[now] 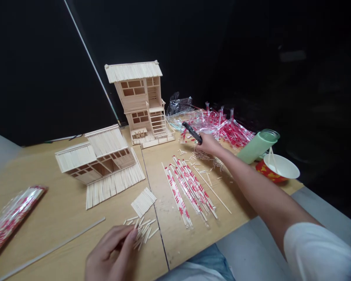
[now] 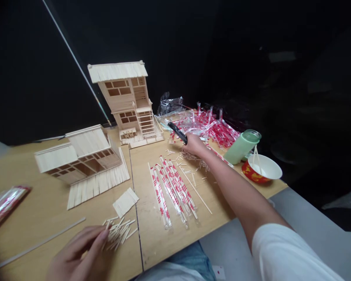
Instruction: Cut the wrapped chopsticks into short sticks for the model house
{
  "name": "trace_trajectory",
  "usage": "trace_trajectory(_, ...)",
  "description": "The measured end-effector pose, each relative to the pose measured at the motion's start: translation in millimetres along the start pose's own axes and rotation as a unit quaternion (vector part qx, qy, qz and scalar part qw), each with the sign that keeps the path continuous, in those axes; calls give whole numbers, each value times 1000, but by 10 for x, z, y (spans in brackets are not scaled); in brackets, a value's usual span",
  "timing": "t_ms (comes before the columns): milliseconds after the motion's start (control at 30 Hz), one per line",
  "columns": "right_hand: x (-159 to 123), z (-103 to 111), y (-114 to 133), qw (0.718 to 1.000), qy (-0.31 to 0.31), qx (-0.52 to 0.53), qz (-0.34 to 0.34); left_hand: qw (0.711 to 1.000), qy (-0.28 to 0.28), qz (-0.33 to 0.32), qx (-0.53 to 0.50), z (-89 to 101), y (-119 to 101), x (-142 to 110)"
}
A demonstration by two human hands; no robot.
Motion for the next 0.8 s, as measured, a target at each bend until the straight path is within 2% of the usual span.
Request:
trace_trajectory(133,-705,-351,518,986,60,141,60,988,9,42,-148,-347,-231,281)
trace_trajectory(167,-897,-459,651,951,102,279,90,982,19,45,-182,-441,-290,354)
trace_trajectory(200,-1076,-554,770,903,136,392,106,976,26,37,-215,-524,-348,420)
trace_trajectory(233,-1230,-634,868,866,153,465,108,971,28,29,-237,-591,-394,477)
trace_trajectory(267,-1354,-703,947,837,162,513,105,968,33,21,-249,-645,-430,522)
trace_trajectory(333,-1506,-804,1045,806,150,566,91,965,35,4,-260,-704,-473,568)
trace_trajectory(500,-1570,-940,1117,795,116,589,89,960,34,-1,-279,-690,-475,532)
trace_trajectory(800,-1590,-981,1117,808,139,565,95,965,32,-10,-260,-627,-439,503)
Point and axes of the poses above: each hand's wrist, its own x-axis towards the middle knuckle, its own z-axis out of the back of the hand, y = z × x, the point moved 3 cm from there along x, towards the middle knuckle, and after that the axes turned 10 degrees about y, right-handed, at the moved point
